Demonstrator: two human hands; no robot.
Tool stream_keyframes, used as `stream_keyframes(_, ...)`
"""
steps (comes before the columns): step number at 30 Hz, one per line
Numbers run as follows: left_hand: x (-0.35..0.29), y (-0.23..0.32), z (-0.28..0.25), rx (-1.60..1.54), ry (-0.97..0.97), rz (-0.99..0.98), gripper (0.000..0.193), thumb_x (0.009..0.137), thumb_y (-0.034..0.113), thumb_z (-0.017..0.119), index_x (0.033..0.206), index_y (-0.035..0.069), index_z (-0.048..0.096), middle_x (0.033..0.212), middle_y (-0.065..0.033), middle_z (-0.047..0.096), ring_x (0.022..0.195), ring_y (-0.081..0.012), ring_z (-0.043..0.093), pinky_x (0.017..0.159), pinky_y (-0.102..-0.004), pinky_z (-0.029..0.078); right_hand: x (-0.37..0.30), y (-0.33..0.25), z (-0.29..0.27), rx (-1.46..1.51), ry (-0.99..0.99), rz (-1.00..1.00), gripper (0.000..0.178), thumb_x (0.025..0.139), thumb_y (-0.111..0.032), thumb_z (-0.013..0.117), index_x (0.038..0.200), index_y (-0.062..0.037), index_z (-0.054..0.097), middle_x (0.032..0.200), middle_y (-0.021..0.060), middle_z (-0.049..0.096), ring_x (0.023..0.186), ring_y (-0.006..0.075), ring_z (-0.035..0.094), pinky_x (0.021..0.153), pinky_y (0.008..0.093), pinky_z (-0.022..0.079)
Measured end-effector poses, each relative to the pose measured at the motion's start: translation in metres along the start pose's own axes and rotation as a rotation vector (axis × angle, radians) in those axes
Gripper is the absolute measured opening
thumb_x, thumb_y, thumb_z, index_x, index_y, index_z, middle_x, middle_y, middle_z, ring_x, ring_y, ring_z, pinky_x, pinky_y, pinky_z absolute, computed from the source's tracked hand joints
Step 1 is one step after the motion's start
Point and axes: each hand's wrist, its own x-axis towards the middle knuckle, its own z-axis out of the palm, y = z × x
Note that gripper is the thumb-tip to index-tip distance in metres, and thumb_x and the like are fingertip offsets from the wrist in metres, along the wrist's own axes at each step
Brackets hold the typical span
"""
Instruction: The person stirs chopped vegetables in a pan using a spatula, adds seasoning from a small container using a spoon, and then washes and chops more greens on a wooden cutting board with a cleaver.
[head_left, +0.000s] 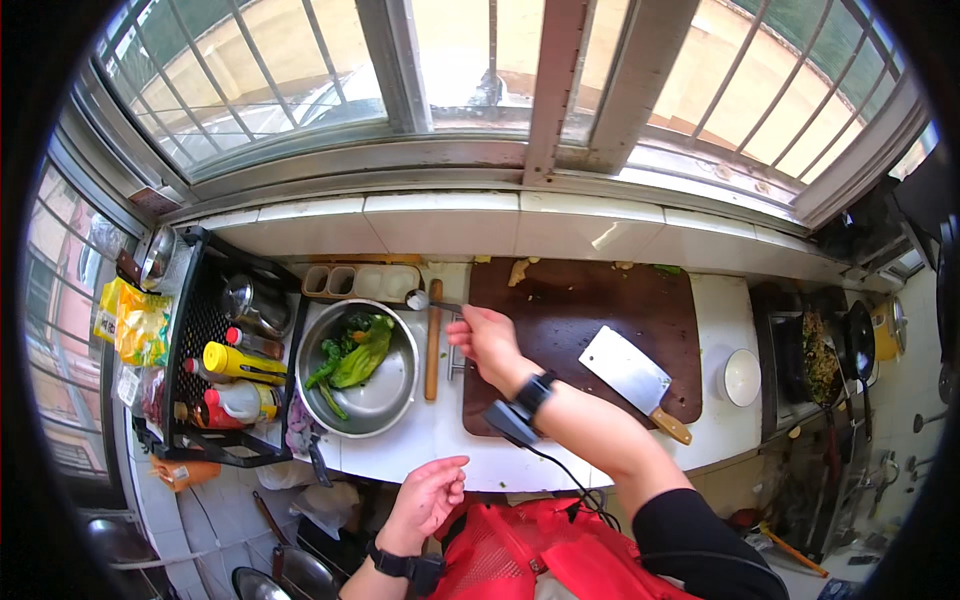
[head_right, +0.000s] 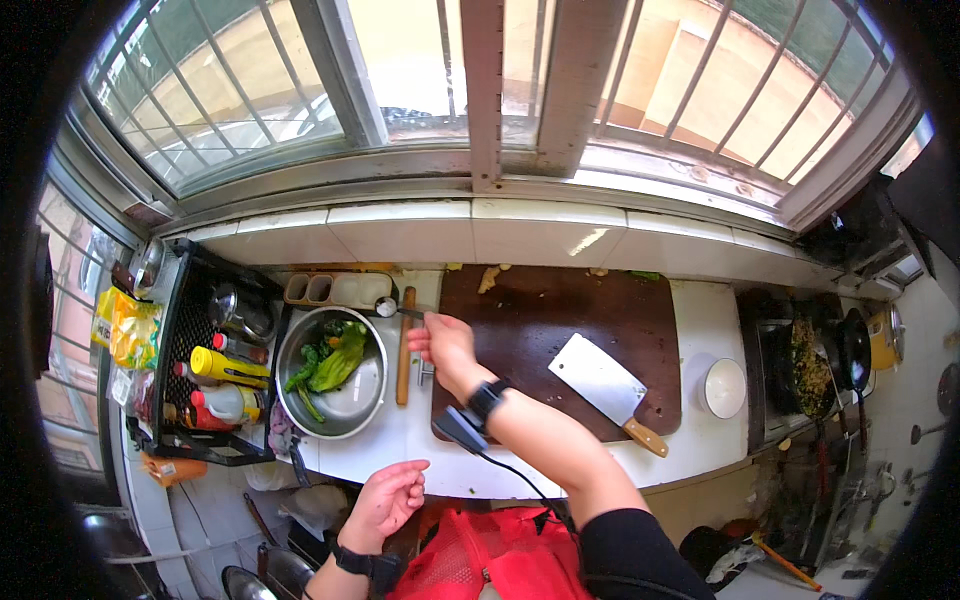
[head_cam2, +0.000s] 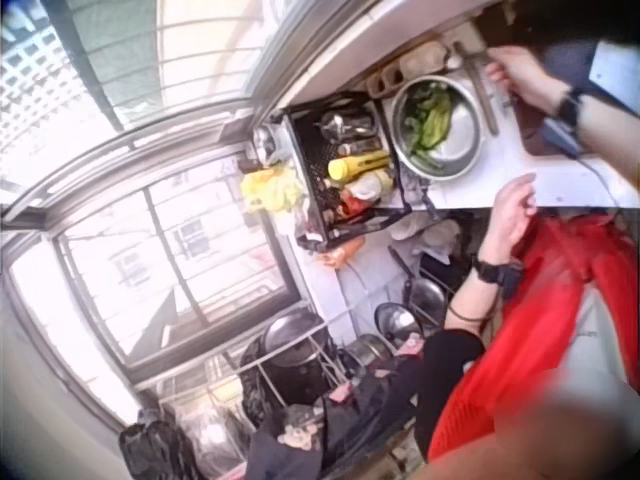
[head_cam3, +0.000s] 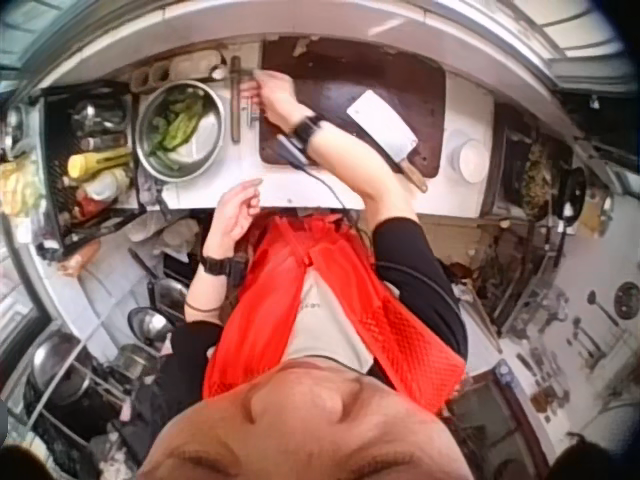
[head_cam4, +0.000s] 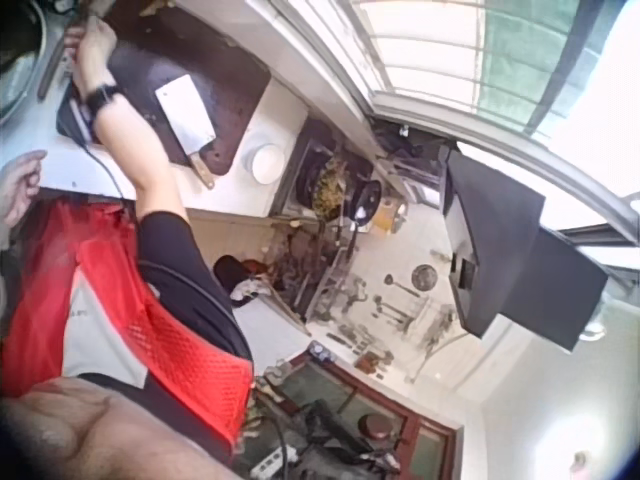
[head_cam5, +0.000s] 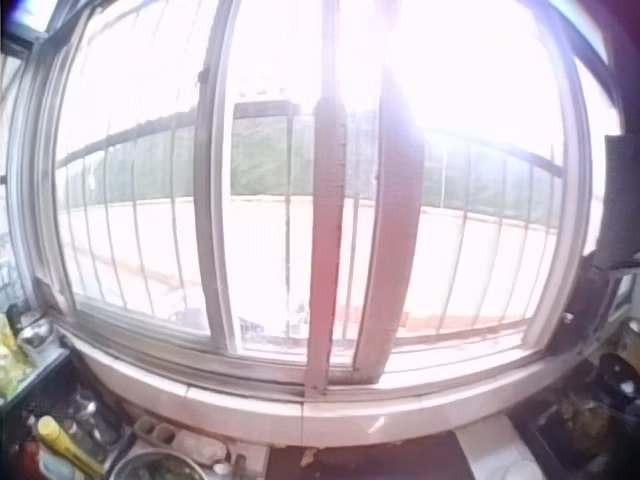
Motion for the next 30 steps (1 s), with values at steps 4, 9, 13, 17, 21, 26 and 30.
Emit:
stream_keyframes(4,-0.017,0.013,-0.034,-0.086,0.052,0.046,0.026,0.091,0.001,0.056,0.115,-0.007,0.058,0.085,-0.0087,0.06,0.069,-0.0132,0.054,0.059,-0.0238,0.044,0.063,0.028,0.045,-0.064,-0.012,0.011,0.023,0.1,-0.023,0.049,0.104,-0.0024,0.056,0.085,0.0098,0.069,0.062,0.0128,0.063,0.046,0.0239,0.045)
stream_keyframes(9,-0.011,0.018,-0.039,-0.074,0.083,0.062,0.025,0.088,-0.001,0.056,0.113,-0.007,0.057,0.082,-0.0091,0.06,0.066,-0.0138,0.053,0.056,-0.0242,0.041,0.054,0.021,0.029,-0.289,-0.127,0.117,0.026,0.097,-0.021,0.05,0.102,0.0026,0.058,0.084,0.01,0.069,0.061,0.0146,0.064,0.046,0.0272,0.048)
stream_keyframes(13,0.005,-0.003,-0.032,-0.034,0.022,0.058,0.025,0.088,0.001,0.057,0.111,-0.006,0.057,0.08,-0.0073,0.06,0.064,-0.0129,0.052,0.055,-0.0245,0.042,-0.021,0.004,-0.008,-0.405,-0.228,-0.037,0.023,0.093,-0.014,0.051,0.106,0.0037,0.058,0.075,0.0089,0.066,0.052,0.0147,0.062,0.043,0.0272,0.045)
stream_keyframes(17,0.01,-0.026,0.029,0.099,-0.052,-0.102,0.033,0.094,0.007,0.056,0.125,-0.001,0.051,0.081,-0.0006,0.056,0.065,-0.0077,0.05,0.056,-0.0185,0.043,-0.135,-0.024,-0.095,-0.538,-0.215,-0.194,0.037,0.094,-0.016,0.055,0.126,0.0026,0.051,0.075,0.0081,0.066,0.054,0.0128,0.063,0.045,0.0267,0.048)
stream_keyframes(21,0.041,-0.075,0.072,0.16,-0.262,-0.257,0.029,0.088,0.003,0.059,0.117,0.002,0.058,0.085,-0.0041,0.058,0.074,-0.0151,0.055,0.062,-0.0263,0.049,-0.247,-0.03,-0.237,-0.578,-0.014,-0.475,0.036,0.094,-0.016,0.056,0.125,0.0012,0.053,0.081,0.0092,0.067,0.062,0.0123,0.065,0.054,0.0266,0.054)
stream_keyframes(26,0.036,-0.181,0.175,0.489,-0.234,-0.206,0.024,0.087,0.004,0.059,0.111,-0.002,0.058,0.077,-0.0045,0.059,0.062,-0.0116,0.052,0.052,-0.0236,0.042,-0.427,-0.042,-0.411,-0.488,0.509,-0.345,0.035,0.093,-0.016,0.058,0.125,-0.0013,0.054,0.082,0.0077,0.068,0.061,0.0116,0.063,0.055,0.0264,0.051)
stream_keyframes(30,0.037,-0.295,0.248,0.626,-0.359,-0.381,0.023,0.09,0.005,0.059,0.111,-0.003,0.059,0.081,-0.0038,0.059,0.066,-0.0109,0.052,0.057,-0.0233,0.042,-0.548,-0.012,-0.545,-0.286,0.81,-0.393,0.035,0.095,-0.019,0.056,0.125,-0.0003,0.053,0.087,0.0069,0.068,0.064,0.012,0.063,0.055,0.0242,0.047)
